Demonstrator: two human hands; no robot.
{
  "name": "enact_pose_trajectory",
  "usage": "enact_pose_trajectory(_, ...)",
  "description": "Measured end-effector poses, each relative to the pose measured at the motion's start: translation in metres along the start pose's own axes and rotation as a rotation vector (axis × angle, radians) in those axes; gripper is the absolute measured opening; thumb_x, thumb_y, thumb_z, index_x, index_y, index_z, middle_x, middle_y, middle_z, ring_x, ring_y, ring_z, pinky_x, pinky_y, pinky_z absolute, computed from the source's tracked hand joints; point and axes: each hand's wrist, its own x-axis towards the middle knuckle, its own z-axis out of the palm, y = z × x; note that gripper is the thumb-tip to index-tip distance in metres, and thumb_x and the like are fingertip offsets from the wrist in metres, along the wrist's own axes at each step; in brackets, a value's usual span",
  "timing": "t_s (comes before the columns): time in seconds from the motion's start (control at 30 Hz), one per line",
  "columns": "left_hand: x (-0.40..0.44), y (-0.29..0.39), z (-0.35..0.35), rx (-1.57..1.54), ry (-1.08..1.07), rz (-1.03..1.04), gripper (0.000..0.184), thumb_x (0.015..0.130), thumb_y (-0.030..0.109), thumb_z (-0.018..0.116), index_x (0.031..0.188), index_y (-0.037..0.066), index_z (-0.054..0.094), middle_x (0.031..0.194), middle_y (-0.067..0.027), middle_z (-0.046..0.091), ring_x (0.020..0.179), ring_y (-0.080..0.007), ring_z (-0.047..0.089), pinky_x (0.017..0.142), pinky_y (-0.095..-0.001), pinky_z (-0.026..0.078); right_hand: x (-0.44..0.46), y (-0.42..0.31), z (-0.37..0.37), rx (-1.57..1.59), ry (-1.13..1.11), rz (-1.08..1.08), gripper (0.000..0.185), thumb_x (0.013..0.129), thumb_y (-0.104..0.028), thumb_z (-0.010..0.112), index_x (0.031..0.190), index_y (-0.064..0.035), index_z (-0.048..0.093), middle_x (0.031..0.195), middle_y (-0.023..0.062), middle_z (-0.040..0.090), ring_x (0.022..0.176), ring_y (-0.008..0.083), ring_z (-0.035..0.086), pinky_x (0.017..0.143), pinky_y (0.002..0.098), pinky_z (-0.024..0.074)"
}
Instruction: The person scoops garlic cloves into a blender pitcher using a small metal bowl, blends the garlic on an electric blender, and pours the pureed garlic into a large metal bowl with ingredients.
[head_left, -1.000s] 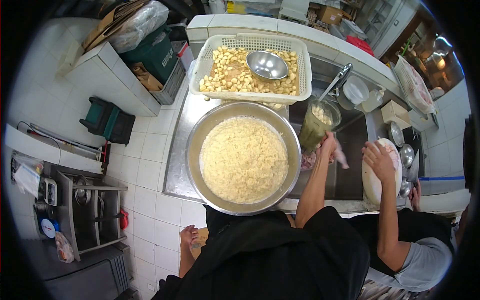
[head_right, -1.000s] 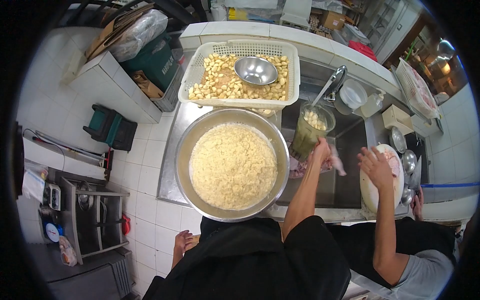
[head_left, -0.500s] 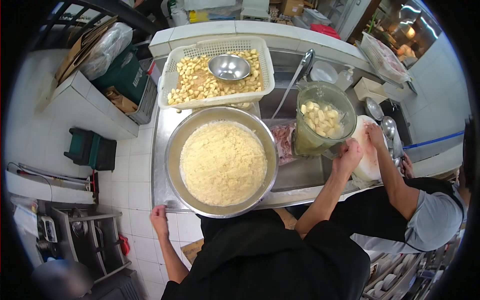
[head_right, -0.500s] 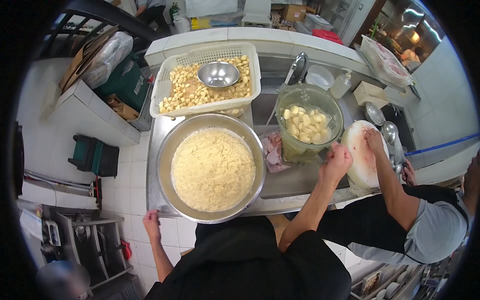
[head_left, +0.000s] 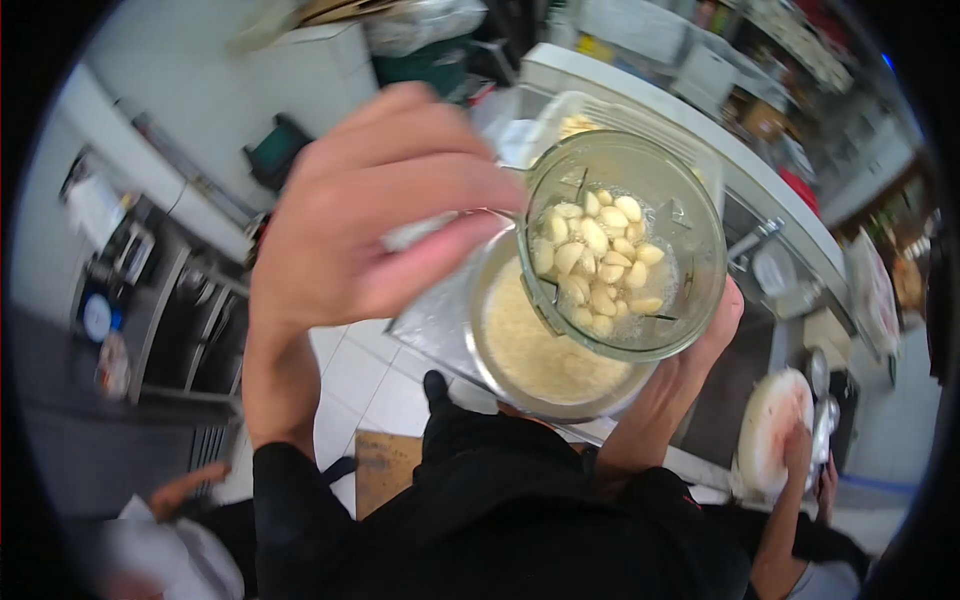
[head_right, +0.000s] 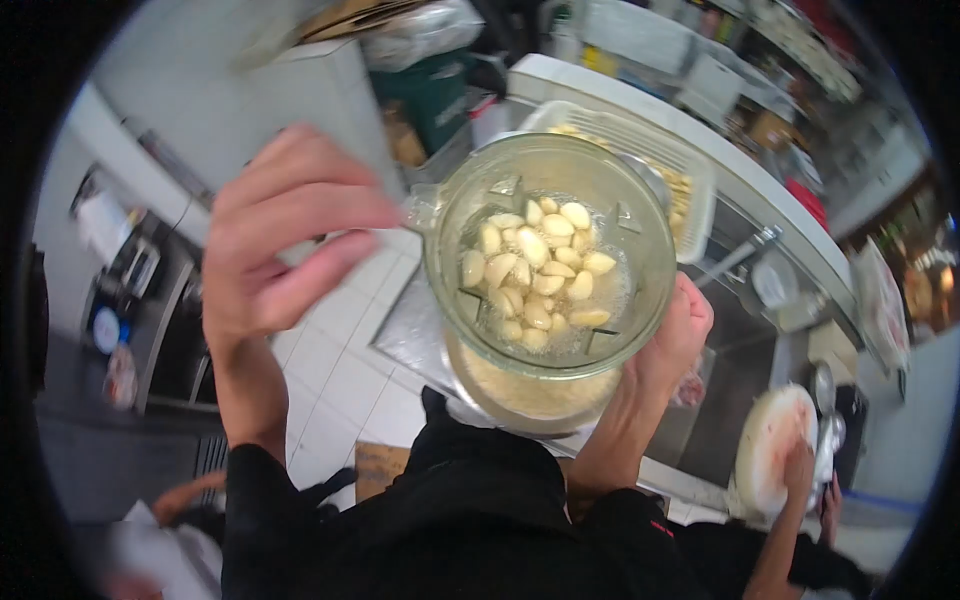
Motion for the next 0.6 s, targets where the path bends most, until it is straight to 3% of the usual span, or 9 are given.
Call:
enact_pose_trajectory(0.03, -0.001, 0.001, -0.003, 0.036, -0.01, -0.041, 0.018, 0.071, 0.005, 0.066, 0.088, 0.0, 0.066, 0.079, -0.0114, 0.06, 0.075, -0.024, 0.056, 0.067, -0.0345, 0.041, -0.004, 0.011, 0.018, -0.013, -0.029, 0.059, 0.021, 0.087, -0.007, 0.049, 0.074, 0.0033, 0.061, 0.068, 0.0024, 0.06, 0.055, 0.0056, 0.052, 0.051, 0.0184, 0.0411)
enact_pose_trajectory(0.1, -0.009, -0.001, -0.008, 0.112, -0.296, -0.087, 0.019, 0.071, 0.007, 0.068, 0.09, 0.004, 0.067, 0.082, -0.0068, 0.062, 0.078, -0.0247, 0.055, 0.071, -0.0362, 0.042, -0.012, 0.036, 0.054, 0.028, -0.1, 0.113, 0.022, 0.087, -0.008, 0.048, 0.072, 0.0021, 0.06, 0.067, 0.0012, 0.059, 0.055, 0.0051, 0.051, 0.05, 0.0187, 0.0399)
enact_pose_trajectory(0.13, -0.016, -0.004, -0.012, 0.125, -0.308, -0.128, 0.019, 0.071, 0.007, 0.068, 0.09, 0.004, 0.067, 0.082, -0.0068, 0.062, 0.078, -0.0247, 0.055, 0.071, -0.0362, 0.042, -0.018, 0.049, 0.067, 0.044, -0.125, 0.142, 0.023, 0.088, -0.009, 0.048, 0.07, 0.0009, 0.058, 0.066, 0.0001, 0.057, 0.055, 0.0046, 0.049, 0.05, 0.0189, 0.0387)
enact_pose_trajectory(0.23, -0.045, -0.024, -0.025, 0.386, -0.624, -0.311, 0.018, 0.071, 0.011, 0.07, 0.089, 0.009, 0.068, 0.083, -0.0003, 0.061, 0.09, -0.021, 0.052, 0.077, -0.0344, 0.041, -0.042, 0.084, 0.106, 0.068, -0.209, 0.246, 0.023, 0.087, -0.007, 0.048, 0.064, -0.0031, 0.052, 0.062, -0.0025, 0.05, 0.055, 0.0036, 0.044, 0.049, 0.0197, 0.0346)
enact_pose_trajectory(0.43, -0.109, -0.071, -0.03, 0.33, -0.861, -0.394, 0.016, 0.07, 0.011, 0.069, 0.086, 0.009, 0.069, 0.081, 0.0011, 0.06, 0.092, -0.0192, 0.051, 0.076, -0.0337, 0.041, -0.088, 0.159, 0.134, 0.199, -0.177, 0.448, 0.024, 0.081, -0.001, 0.049, 0.058, -0.005, 0.047, 0.057, -0.0029, 0.044, 0.051, 0.0047, 0.034, 0.047, 0.0223, 0.0249)
enact_pose_trajectory(0.53, -0.13, -0.103, -0.013, 0.268, -0.876, -0.332, 0.006, 0.066, 0.009, 0.068, 0.071, 0.008, 0.065, 0.079, 0.0006, 0.06, 0.092, -0.0182, 0.051, 0.077, -0.0334, 0.042, -0.11, 0.176, 0.13, 0.197, -0.151, 0.487, 0.025, 0.081, -0.001, 0.052, 0.058, -0.0054, 0.046, 0.056, -0.003, 0.042, 0.051, 0.0051, 0.032, 0.048, 0.023, 0.0239)
enact_pose_trajectory(0.6, -0.145, -0.128, 0.003, 0.19, -0.84, -0.28, 0.004, 0.067, 0.009, 0.066, 0.07, 0.008, 0.064, 0.077, 0.0004, 0.059, 0.093, -0.0179, 0.051, 0.078, -0.0331, 0.042, -0.124, 0.18, 0.129, 0.16, -0.107, 0.49, 0.025, 0.081, -0.001, 0.053, 0.057, -0.0056, 0.045, 0.057, -0.0031, 0.041, 0.052, 0.0053, 0.032, 0.049, 0.0229, 0.0239)
